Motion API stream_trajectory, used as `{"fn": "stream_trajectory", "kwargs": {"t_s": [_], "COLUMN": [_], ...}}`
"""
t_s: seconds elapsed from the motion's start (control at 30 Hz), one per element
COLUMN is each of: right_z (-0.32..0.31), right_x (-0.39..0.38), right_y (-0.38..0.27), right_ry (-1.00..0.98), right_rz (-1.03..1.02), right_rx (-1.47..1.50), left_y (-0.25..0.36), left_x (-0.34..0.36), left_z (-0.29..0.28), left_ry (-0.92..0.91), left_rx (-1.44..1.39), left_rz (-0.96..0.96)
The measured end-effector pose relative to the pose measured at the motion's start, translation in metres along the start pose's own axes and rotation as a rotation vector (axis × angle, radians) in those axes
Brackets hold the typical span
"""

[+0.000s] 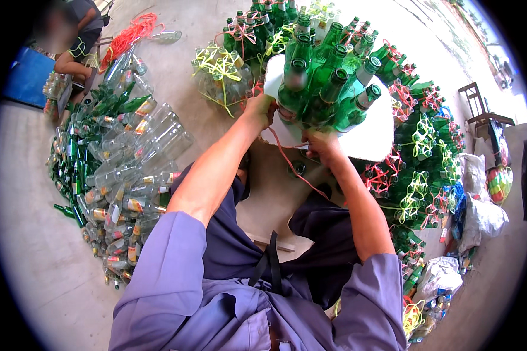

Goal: The person sits on the floor and gathers green glass bottles from a large pile. They place the bottles upright onto a white board and then use a red string to tie them together into a bundle.

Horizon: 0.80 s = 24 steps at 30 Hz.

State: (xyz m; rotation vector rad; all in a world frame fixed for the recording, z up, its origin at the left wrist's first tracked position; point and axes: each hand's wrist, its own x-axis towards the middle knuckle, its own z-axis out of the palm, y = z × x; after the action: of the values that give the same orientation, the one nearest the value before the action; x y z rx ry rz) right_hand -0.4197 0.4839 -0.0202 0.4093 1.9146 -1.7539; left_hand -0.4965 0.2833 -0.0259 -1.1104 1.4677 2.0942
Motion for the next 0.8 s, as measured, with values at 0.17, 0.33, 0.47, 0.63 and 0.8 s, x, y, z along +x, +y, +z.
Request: {"fn": "stream_trajectory", "kwargs": {"t_s": [0.17, 0.33, 0.47, 0.63, 0.8], "right_z": [0.001, 0.002, -0.002, 0.001, 0.006], "right_x": [0.004, -0.002, 0.0, -0.001, -0.001], "right_y": [0.008, 0.0, -0.003, 0.005, 0.006], "right_ry": [-0.014, -0.005, 0.044, 0.035, 0.011], "right_rz": [-0.068, -0.03, 0.049, -0.076, -0.048], "right_rx": [0.023, 0.026, -0.067, -0.07, -0.118], "left_y": [0.001, 0.0, -0.002, -0.002, 0.001], "left_x": [0.004, 0.004, 0.0, 0.003, 0.011], "left_z": [-0.006, -0.008, -0.002, -0.005, -0.026], "left_ry": [-0.017, -0.045, -0.027, -0.045, -0.182], "left_rx": [0.02, 0.034, 0.025, 0.037, 0.143], "left_rz": [-0.018, -0.009, 0.023, -0.01, -0.039]}}
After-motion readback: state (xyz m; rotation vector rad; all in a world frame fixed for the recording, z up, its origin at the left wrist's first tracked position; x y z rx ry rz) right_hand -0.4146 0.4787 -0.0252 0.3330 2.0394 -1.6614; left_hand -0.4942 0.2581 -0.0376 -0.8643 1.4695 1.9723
